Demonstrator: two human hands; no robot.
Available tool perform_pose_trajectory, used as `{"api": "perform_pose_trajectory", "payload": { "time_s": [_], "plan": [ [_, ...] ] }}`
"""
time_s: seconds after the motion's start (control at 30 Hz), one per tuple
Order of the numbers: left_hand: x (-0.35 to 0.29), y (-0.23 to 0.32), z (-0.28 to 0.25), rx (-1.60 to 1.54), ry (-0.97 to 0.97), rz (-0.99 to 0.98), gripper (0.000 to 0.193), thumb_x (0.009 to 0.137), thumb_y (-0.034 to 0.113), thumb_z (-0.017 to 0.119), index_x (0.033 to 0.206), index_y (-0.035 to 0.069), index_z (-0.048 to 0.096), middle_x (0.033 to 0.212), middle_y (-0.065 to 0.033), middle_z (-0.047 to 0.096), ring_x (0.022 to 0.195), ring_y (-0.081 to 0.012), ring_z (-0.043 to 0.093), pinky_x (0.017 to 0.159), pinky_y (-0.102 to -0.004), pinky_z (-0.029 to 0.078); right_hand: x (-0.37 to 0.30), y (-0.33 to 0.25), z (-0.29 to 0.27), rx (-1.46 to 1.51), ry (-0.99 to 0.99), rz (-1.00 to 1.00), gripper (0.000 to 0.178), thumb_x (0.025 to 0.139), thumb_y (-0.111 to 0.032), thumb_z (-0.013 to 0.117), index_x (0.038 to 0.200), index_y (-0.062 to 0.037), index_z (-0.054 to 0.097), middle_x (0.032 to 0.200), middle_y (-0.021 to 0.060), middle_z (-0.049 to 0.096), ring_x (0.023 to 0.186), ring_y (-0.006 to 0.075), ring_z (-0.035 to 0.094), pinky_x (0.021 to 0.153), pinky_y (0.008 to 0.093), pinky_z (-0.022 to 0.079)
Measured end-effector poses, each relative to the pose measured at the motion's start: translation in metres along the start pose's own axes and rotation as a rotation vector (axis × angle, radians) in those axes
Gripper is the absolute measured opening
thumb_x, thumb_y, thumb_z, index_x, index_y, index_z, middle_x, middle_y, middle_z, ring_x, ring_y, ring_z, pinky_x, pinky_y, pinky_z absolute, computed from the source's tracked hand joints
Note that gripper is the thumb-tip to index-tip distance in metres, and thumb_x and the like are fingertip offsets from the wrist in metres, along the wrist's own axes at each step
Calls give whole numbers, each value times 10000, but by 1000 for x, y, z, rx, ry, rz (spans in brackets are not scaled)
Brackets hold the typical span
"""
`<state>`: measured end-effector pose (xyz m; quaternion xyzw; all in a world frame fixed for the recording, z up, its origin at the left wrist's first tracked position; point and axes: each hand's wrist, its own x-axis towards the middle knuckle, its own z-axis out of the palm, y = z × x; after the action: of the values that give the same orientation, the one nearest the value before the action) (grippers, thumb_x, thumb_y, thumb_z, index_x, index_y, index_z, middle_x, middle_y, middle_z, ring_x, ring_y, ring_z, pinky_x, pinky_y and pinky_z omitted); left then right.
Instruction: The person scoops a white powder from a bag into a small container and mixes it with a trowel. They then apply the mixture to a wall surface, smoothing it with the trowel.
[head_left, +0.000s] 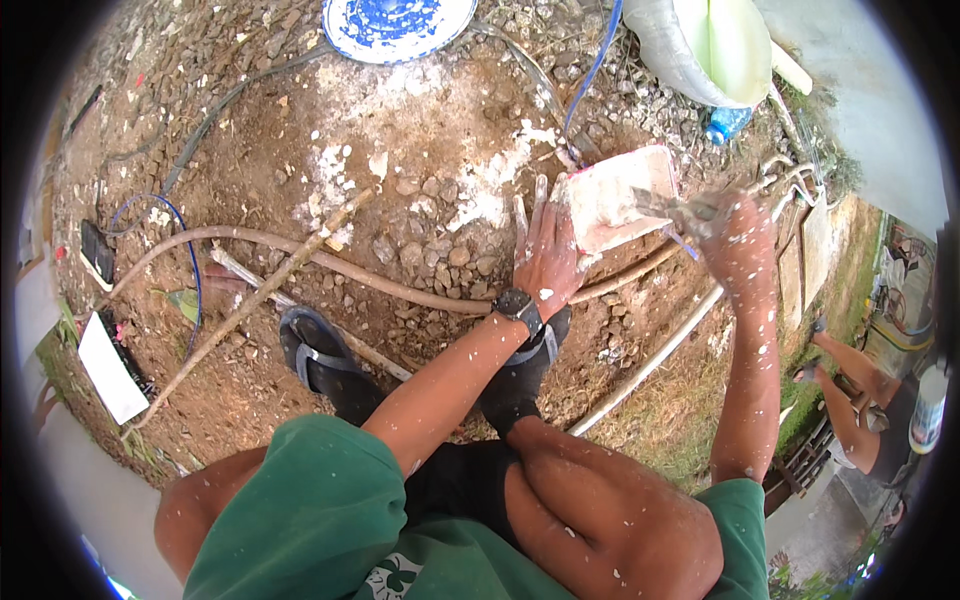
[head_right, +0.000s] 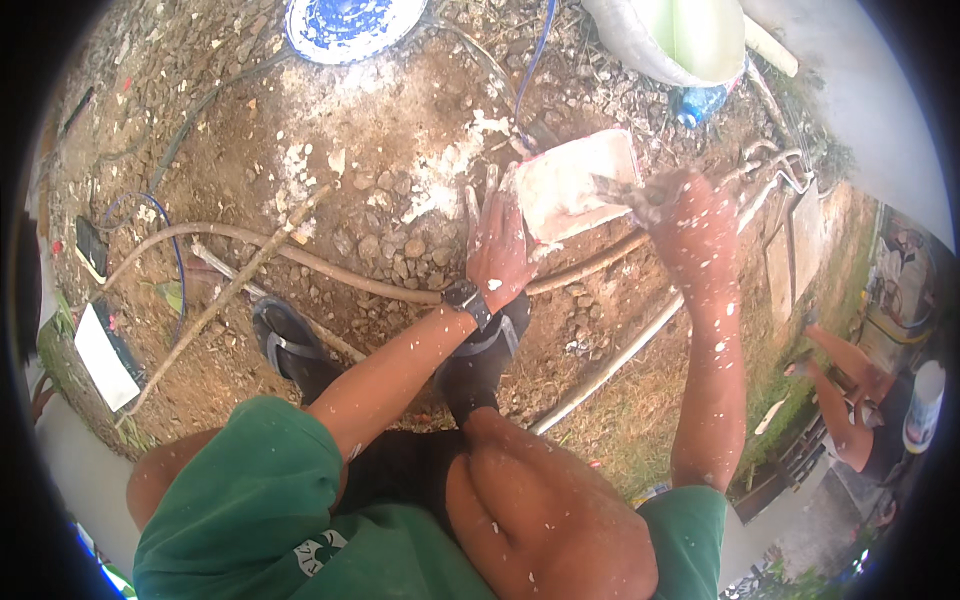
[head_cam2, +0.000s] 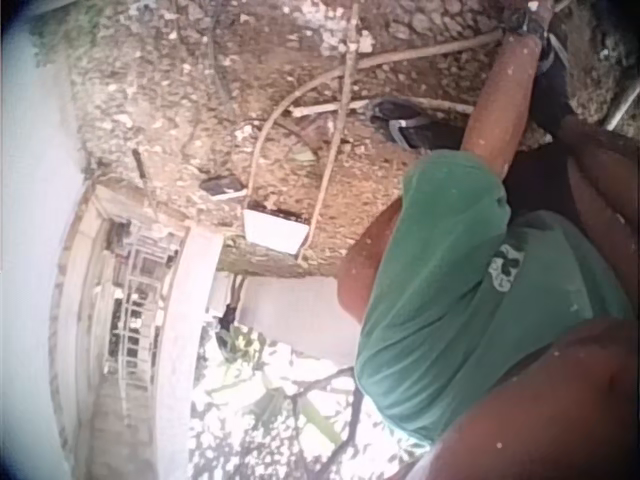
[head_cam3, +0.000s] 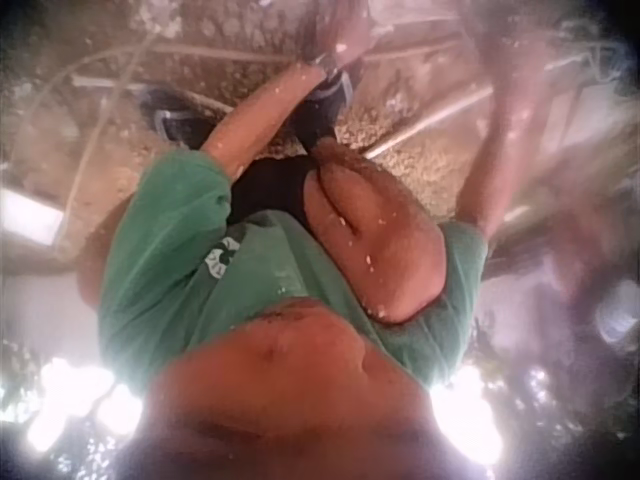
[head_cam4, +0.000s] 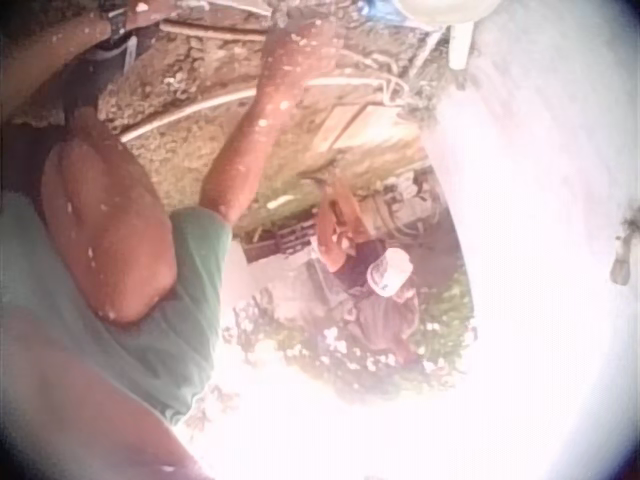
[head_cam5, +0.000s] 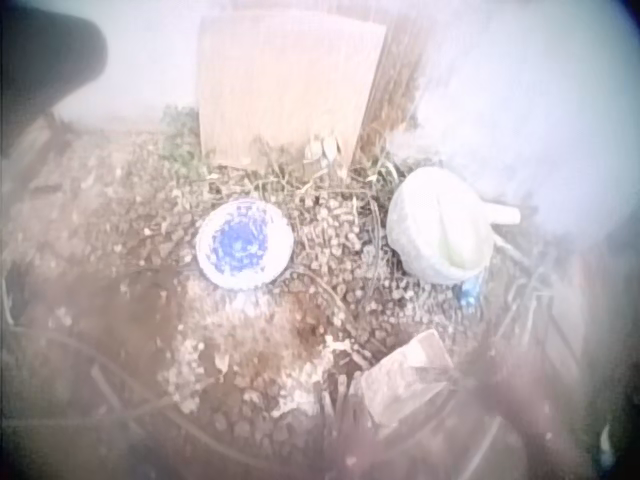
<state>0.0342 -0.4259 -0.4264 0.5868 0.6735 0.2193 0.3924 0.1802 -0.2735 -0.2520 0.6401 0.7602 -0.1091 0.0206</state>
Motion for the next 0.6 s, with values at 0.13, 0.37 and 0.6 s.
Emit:
{"api": "perform_pose_trajectory", "payload": {
  "time_s": [0.13, 0.37, 0.6],
  "plan": [
    [-1, 1, -2, -43, 34, 15, 979, 779, 304, 818, 1524, -77, 310, 1569, -298, 305, 1522, -440, 213, 1240, -531, 243, 3, 6, 0, -127, -49, -37, 308, 851, -323, 824, 982, -53, 751, 829, 93, 771, 739, 253, 747, 690, 366, 610],
    [3, 0, 3, -29, 26, -32, 981, 807, 413, 787, 1525, -67, 322, 1596, -294, 286, 1524, -423, 222, 1227, -613, 184, 12, -7, 0, -266, -5, -111, 281, 867, -308, 799, 985, -58, 746, 874, 133, 769, 803, 268, 753, 757, 388, 604],
    [3, -5, 10, -33, 46, 14, 981, 774, 394, 810, 1520, -43, 346, 1574, -274, 332, 1513, -428, 247, 1225, -650, 124, 15, -10, 9, -235, 8, -138, 271, 855, -337, 796, 941, -89, 731, 762, 97, 727, 736, 288, 722, 717, 426, 582]
  ]
}}
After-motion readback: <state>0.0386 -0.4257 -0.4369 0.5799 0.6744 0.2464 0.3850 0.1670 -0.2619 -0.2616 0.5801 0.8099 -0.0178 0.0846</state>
